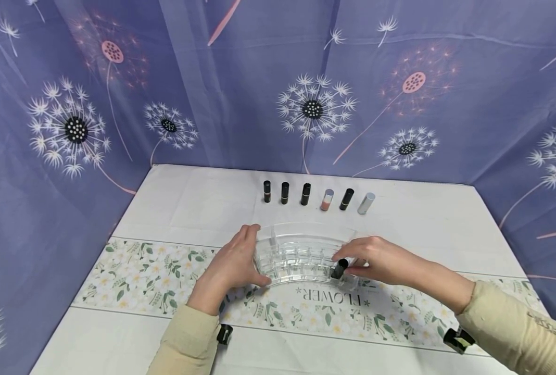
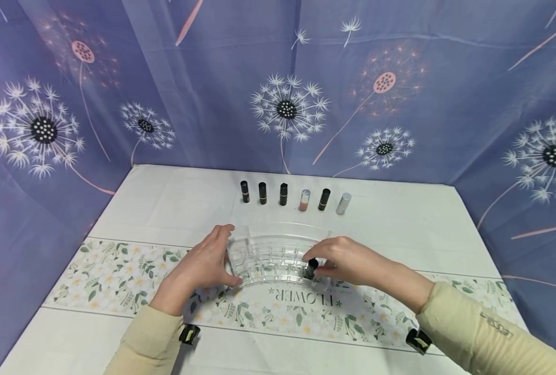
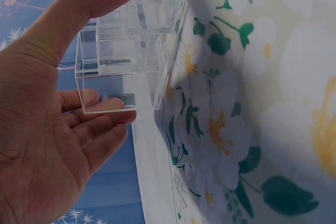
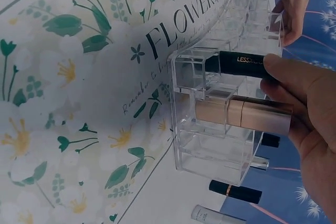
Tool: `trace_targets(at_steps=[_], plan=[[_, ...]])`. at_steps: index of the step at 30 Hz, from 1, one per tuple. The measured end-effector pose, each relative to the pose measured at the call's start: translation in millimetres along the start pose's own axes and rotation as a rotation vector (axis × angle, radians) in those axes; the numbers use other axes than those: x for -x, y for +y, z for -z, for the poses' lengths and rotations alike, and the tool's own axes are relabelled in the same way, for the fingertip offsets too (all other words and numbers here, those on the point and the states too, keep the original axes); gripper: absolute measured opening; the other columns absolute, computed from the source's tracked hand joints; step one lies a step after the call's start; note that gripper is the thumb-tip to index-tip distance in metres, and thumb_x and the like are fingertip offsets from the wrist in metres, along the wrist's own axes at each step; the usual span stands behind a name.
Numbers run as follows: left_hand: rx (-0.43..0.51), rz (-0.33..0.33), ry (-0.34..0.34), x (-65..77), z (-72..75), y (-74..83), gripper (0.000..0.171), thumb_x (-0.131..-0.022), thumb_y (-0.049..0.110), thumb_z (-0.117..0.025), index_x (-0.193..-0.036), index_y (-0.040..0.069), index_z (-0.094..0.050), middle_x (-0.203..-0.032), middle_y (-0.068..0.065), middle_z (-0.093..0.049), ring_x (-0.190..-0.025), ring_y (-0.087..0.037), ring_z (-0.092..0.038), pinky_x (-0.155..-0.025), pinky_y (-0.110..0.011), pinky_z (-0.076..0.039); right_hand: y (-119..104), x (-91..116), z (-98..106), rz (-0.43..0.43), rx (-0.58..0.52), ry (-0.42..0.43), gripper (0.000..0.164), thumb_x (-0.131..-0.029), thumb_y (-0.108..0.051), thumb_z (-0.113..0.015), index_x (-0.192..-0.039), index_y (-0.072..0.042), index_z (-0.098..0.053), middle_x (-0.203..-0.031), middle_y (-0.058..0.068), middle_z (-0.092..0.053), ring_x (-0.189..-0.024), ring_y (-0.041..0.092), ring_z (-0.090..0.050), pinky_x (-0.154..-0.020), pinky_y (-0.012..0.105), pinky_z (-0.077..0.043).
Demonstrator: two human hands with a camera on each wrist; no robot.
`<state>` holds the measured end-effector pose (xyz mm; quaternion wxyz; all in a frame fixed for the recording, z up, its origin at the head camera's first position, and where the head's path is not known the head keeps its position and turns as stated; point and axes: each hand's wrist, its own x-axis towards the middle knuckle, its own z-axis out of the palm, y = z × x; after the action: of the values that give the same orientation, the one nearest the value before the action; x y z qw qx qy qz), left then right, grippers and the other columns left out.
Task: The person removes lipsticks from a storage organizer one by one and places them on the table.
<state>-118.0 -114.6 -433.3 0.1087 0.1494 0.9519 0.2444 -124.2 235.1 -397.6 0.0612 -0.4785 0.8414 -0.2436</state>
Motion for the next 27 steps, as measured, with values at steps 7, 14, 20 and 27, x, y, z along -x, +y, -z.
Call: trace_targets(at_steps=[7, 14, 20, 27], plan=[[0.002, 0.003, -0.001, -0.1, 1.0, 0.8, 0.128, -0.066, 0.038, -0.104, -0.163, 0.001, -0.031, -0.153, -0.018, -0.048, -0.138, -0.035, -0.054, -0.109, -0.050, -0.053, -1.6, -0.7, 2.5, 0.024, 0.032, 0.022, 0.036, -0.085, 0.009, -0.084, -0.119, -0.002, -0.077, -0.113, 0.010, -0.078, -0.084, 0.008, -0.076, -0.072, 0.019, -0.062], [0.008, 0.012, -0.004, 1.0, 0.5, 0.4, 0.128, -0.066, 0.037, -0.104, -0.163, 0.001, -0.031, -0.153, -0.018, -0.048, -0.138, -0.034, -0.054, -0.110, -0.050, -0.052, -7.1, -3.4, 12.1, 0.006, 0.048, 0.041, 0.033, -0.086, 0.003, -0.085, -0.118, -0.004, -0.078, -0.110, 0.007, -0.079, -0.076, -0.002, -0.065, -0.064, 0.018, -0.059], [0.013, 0.011, -0.004, 1.9, -0.4, -0.2, 0.127, -0.066, 0.037, -0.104, -0.163, 0.001, -0.031, -0.153, -0.018, -0.048, -0.138, -0.034, -0.053, -0.109, -0.050, -0.053, -10.9, -4.9, 21.5, 0.027, 0.037, 0.061, 0.034, -0.087, 0.002, -0.085, -0.118, -0.007, -0.078, -0.111, 0.006, -0.079, -0.074, -0.004, -0.062, -0.064, 0.019, -0.058], [0.011, 0.004, 0.004, 1.1, -0.9, -0.1, 0.127, -0.066, 0.037, -0.104, -0.163, 0.000, -0.032, -0.152, -0.018, -0.049, -0.138, -0.034, -0.054, -0.109, -0.050, -0.053, -11.9, -5.0, 31.9, 0.038, 0.065, 0.081, 0.037, -0.087, 0.000, -0.086, -0.121, -0.010, -0.078, -0.115, 0.002, -0.080, -0.093, 0.012, -0.076, -0.078, 0.031, -0.065]])
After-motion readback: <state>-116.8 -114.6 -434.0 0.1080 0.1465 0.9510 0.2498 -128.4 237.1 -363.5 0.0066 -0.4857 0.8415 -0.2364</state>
